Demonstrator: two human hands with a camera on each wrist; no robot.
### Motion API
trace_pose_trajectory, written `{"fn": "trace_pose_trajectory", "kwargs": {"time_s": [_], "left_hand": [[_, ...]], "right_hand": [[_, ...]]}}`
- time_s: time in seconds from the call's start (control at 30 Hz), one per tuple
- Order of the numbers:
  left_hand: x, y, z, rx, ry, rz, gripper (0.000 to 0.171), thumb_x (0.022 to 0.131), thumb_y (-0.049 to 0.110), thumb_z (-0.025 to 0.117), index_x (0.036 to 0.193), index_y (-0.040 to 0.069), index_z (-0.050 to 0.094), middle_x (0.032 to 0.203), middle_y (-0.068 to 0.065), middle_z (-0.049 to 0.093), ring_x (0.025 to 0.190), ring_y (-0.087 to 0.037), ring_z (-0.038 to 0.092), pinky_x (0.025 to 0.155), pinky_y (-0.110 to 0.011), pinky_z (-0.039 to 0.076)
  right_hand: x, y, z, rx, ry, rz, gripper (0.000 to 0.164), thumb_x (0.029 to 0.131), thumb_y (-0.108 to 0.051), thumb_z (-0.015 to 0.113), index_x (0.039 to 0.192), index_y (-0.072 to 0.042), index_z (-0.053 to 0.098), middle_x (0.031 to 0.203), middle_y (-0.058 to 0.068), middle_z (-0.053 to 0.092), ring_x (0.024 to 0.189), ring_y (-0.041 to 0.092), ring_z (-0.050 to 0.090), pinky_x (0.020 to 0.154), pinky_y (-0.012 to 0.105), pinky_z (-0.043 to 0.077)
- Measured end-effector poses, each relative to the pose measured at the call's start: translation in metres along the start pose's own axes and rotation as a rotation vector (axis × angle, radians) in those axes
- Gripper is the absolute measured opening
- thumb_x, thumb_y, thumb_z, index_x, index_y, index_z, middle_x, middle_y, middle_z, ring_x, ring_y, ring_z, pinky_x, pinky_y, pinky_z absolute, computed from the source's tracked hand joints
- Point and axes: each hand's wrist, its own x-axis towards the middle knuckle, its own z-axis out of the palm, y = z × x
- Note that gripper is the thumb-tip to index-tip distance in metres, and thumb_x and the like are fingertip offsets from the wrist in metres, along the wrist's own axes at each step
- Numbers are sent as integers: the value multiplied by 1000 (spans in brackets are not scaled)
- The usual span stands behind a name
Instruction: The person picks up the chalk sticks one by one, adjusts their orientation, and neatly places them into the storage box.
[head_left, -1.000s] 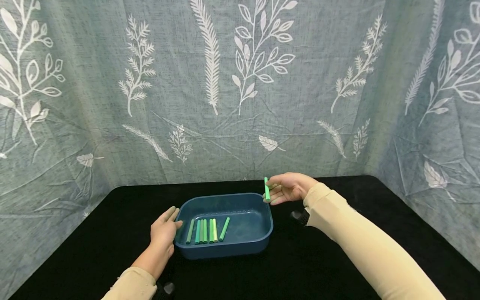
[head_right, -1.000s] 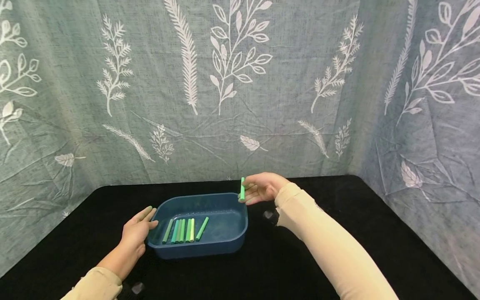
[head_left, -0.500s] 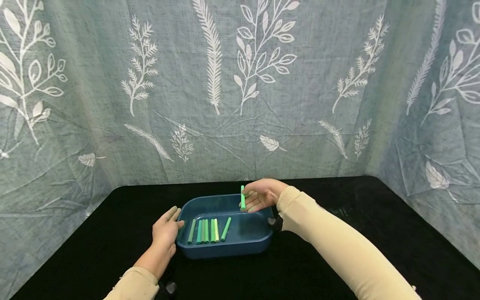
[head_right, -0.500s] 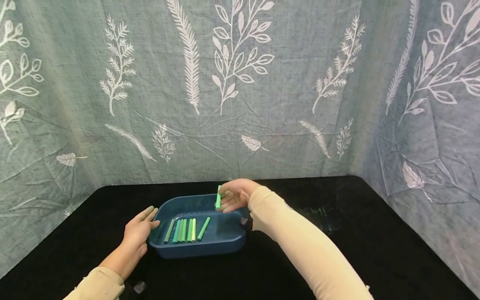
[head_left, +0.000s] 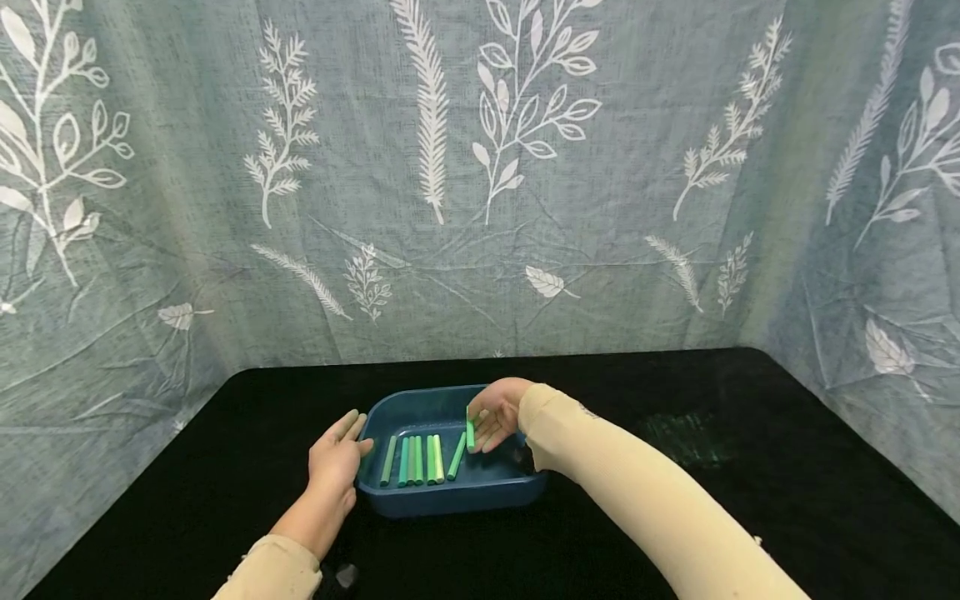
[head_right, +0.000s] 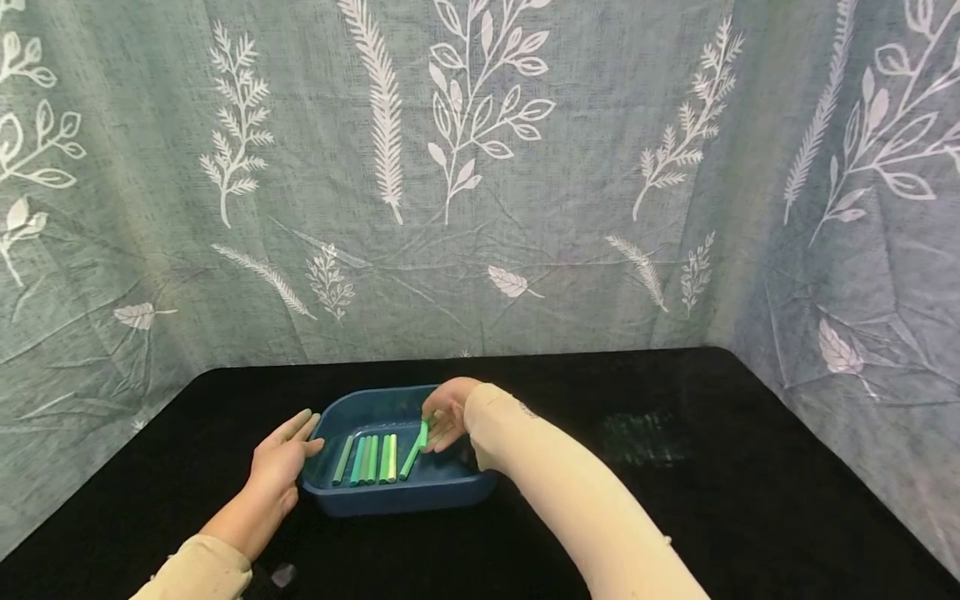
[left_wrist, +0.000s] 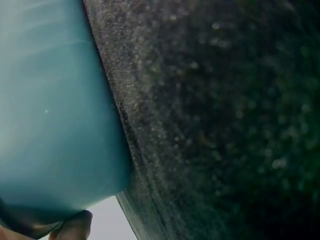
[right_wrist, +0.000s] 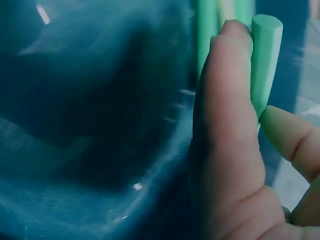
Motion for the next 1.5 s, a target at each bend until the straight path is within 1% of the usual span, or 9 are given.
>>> {"fn": "trace_pose_trajectory", "kwargs": {"time_s": [0.17,0.3,0.5,0.73,0.9,1.03,1.13,1.37,1.5], "left_hand": [[-3,0,4,3,3,2,60,100,-5,38,154,0,13,158,-19,17,146,-38,5,117,-51,8],[-4,0,6,2,-1,0,60,100,-5,39,154,1,13,158,-19,18,146,-37,6,117,-51,8],[-6,1,6,1,2,-6,60,100,-6,38,154,1,15,158,-18,18,146,-36,6,118,-51,9],[-5,2,6,7,3,-7,59,100,-5,39,154,2,16,158,-17,19,146,-36,6,118,-50,9],[-5,1,3,14,1,-17,59,101,-3,39,154,2,16,158,-17,19,146,-35,6,118,-50,9],[-5,0,1,11,-1,-11,59,101,-4,39,154,1,15,158,-18,19,146,-35,6,118,-50,9],[-4,-1,-1,15,0,-5,59,100,-4,39,154,0,15,158,-19,19,146,-36,6,118,-50,9],[-2,-2,-6,14,13,16,59,100,-5,39,154,0,14,157,-20,19,146,-37,6,118,-50,10],[-2,-7,-5,5,15,0,59,100,-5,39,154,0,15,157,-20,19,146,-37,7,118,-50,10]], "right_hand": [[4,8,0,-32,24,63,36,99,-3,47,127,19,47,116,34,60,115,39,59,96,41,50],[3,11,0,-54,1,90,35,99,-3,48,129,17,47,120,34,59,117,38,58,97,41,49],[-1,12,4,-96,-32,85,41,99,-3,50,136,12,45,117,31,60,116,40,58,94,42,51],[-3,12,9,-155,-27,46,40,98,-6,55,132,14,49,116,31,61,112,40,60,93,44,52],[-5,11,14,-204,-41,13,40,97,-10,58,130,11,52,119,31,60,110,39,62,92,45,52],[-7,11,17,-224,-29,1,37,97,-12,61,126,10,56,109,27,64,105,37,64,89,43,53],[-5,10,18,-203,-30,7,34,97,-10,59,125,10,57,107,27,65,107,37,63,91,43,53],[1,5,23,-120,-82,16,39,100,-3,52,134,13,46,120,31,60,117,39,58,96,43,50],[2,8,24,-113,-94,25,39,100,-2,50,135,14,45,123,33,58,118,40,56,96,43,50]]}}
